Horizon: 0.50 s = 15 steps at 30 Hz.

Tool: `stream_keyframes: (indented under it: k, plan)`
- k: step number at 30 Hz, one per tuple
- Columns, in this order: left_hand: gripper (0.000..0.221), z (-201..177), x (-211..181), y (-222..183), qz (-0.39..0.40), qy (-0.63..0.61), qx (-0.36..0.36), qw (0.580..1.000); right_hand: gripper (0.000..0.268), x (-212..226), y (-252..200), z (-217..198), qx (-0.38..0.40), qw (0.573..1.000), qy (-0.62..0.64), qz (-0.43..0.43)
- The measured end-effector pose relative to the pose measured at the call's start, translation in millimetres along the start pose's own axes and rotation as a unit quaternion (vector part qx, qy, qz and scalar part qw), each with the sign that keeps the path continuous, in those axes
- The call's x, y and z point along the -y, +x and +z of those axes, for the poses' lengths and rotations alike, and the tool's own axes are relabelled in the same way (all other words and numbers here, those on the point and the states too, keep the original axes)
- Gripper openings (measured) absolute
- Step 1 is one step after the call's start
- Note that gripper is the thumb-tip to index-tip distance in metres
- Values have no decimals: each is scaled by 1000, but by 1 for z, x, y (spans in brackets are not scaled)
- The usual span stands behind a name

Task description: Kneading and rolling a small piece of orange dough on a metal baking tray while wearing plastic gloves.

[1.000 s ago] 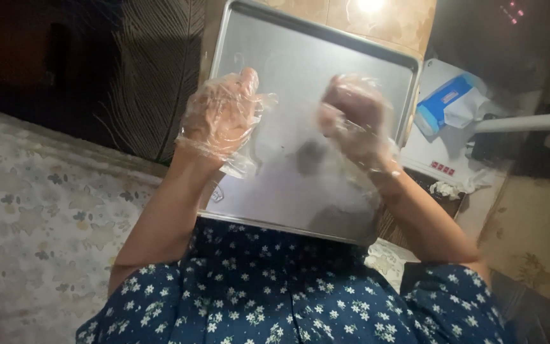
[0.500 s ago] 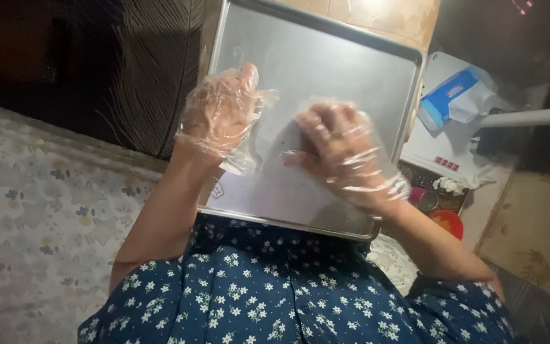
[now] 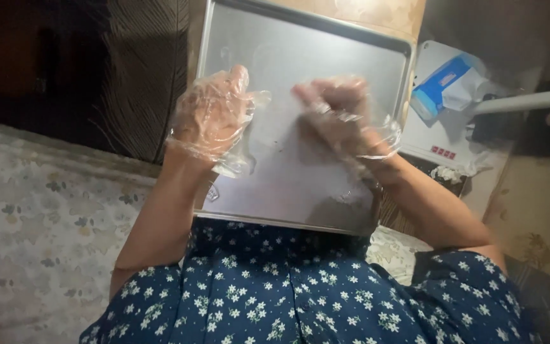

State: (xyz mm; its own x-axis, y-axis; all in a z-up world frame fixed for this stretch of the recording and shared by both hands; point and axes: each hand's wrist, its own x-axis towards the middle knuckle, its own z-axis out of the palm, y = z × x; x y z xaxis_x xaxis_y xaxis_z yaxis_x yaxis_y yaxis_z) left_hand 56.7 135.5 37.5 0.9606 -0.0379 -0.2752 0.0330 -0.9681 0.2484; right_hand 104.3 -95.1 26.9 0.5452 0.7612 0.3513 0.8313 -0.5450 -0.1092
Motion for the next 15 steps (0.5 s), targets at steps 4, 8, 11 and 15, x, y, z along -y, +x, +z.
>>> stream_keyframes:
  k: [4, 8, 11, 15]
  plan:
    - [24, -10, -3, -9, 10, -22, -19, 1000, 15, 4, -16, -25, -28, 995, 85, 34]
    - [21, 5, 4, -17, 84, 55, -135, 986, 14, 18, -21, -40, -56, 980, 174, 75]
    - [29, -2, 3, -17, 99, 59, -153, 981, 14, 26, -22, -55, -80, 967, 221, 102]
    - [21, -12, -5, -20, 110, 162, -108, 975, 14, 28, -18, -60, -102, 948, 265, 144]
